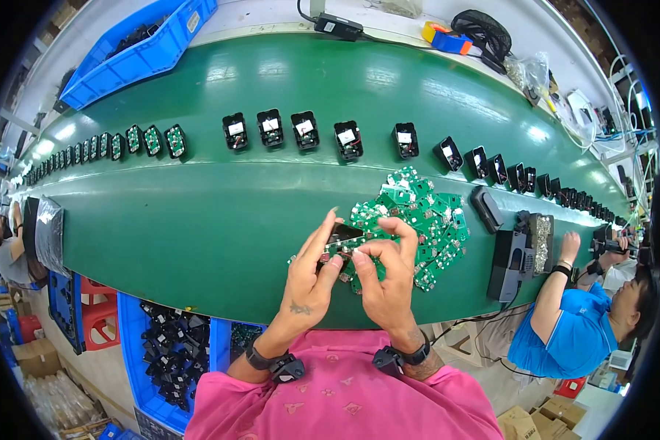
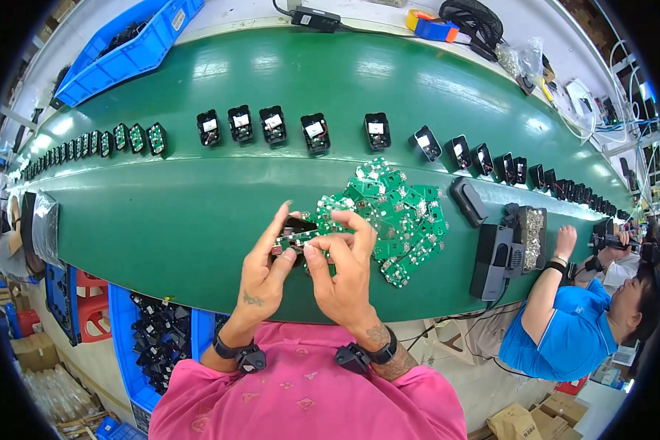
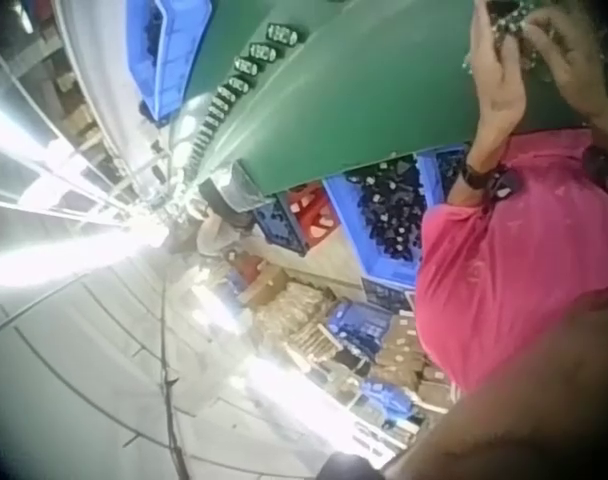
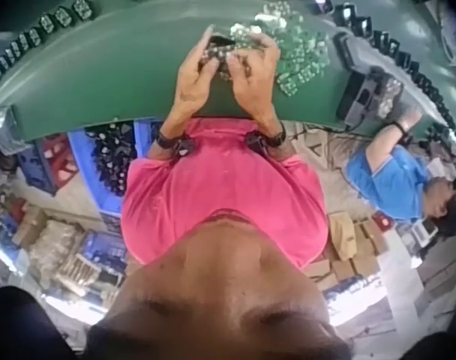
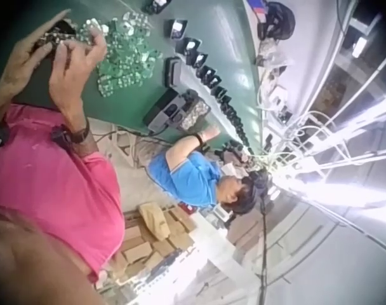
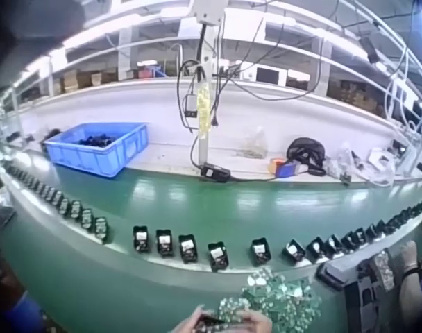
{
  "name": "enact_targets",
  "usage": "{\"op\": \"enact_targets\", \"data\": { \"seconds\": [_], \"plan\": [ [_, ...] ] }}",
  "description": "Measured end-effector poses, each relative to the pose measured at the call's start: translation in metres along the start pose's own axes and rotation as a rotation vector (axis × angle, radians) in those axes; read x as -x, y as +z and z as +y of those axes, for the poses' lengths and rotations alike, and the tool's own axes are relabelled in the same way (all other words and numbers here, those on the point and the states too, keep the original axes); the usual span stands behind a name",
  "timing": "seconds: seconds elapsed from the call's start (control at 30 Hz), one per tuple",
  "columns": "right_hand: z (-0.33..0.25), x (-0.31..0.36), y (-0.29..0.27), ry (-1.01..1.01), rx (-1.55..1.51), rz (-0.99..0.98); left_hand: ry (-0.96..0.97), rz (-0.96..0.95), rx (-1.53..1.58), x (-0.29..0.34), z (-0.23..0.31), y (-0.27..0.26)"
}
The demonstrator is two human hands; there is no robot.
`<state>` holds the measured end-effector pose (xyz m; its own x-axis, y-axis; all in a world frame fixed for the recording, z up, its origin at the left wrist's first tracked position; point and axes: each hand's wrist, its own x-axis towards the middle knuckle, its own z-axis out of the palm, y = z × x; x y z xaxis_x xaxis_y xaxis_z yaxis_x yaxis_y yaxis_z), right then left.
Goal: The person picks up a black casing and a circuit board, fits the board into the casing, and presses them together before placing the assembled unit onto the conveyor belt. This process is repeated for several more units.
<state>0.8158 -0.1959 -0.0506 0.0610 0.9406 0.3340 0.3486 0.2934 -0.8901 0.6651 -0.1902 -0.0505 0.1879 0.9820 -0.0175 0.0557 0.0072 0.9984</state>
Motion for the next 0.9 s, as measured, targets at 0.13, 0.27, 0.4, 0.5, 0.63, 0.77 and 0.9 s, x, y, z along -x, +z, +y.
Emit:
{"op": "enact_targets", "data": {
  "seconds": [0.13,0.27,0.4,0.5,0.63,0.77,0.9],
  "plan": [
    [0.001,-0.002,-0.008,-0.113,0.11,-0.017,0.128,-0.005,-0.167,0.002,0.013,-0.004],
    [0.005,-0.01,-0.017,-0.159,0.006,-0.237,0.167,-0.065,-0.249,0.003,0.017,-0.012],
    [0.004,-0.015,-0.024,-0.184,0.02,-0.336,0.151,-0.159,-0.329,0.005,0.021,-0.015],
    [0.002,-0.015,-0.025,-0.15,-0.015,-0.354,0.195,-0.174,-0.357,0.005,0.023,-0.016],
    [0.002,-0.014,-0.023,-0.126,-0.008,-0.356,0.246,-0.172,-0.459,0.006,0.026,-0.014],
    [0.0,-0.014,-0.015,-0.156,0.056,-0.306,0.272,-0.135,-0.52,0.007,0.024,-0.011],
    [0.006,-0.01,-0.004,-0.145,0.118,-0.258,0.242,-0.051,-0.555,0.008,0.009,-0.006]
  ]
}}
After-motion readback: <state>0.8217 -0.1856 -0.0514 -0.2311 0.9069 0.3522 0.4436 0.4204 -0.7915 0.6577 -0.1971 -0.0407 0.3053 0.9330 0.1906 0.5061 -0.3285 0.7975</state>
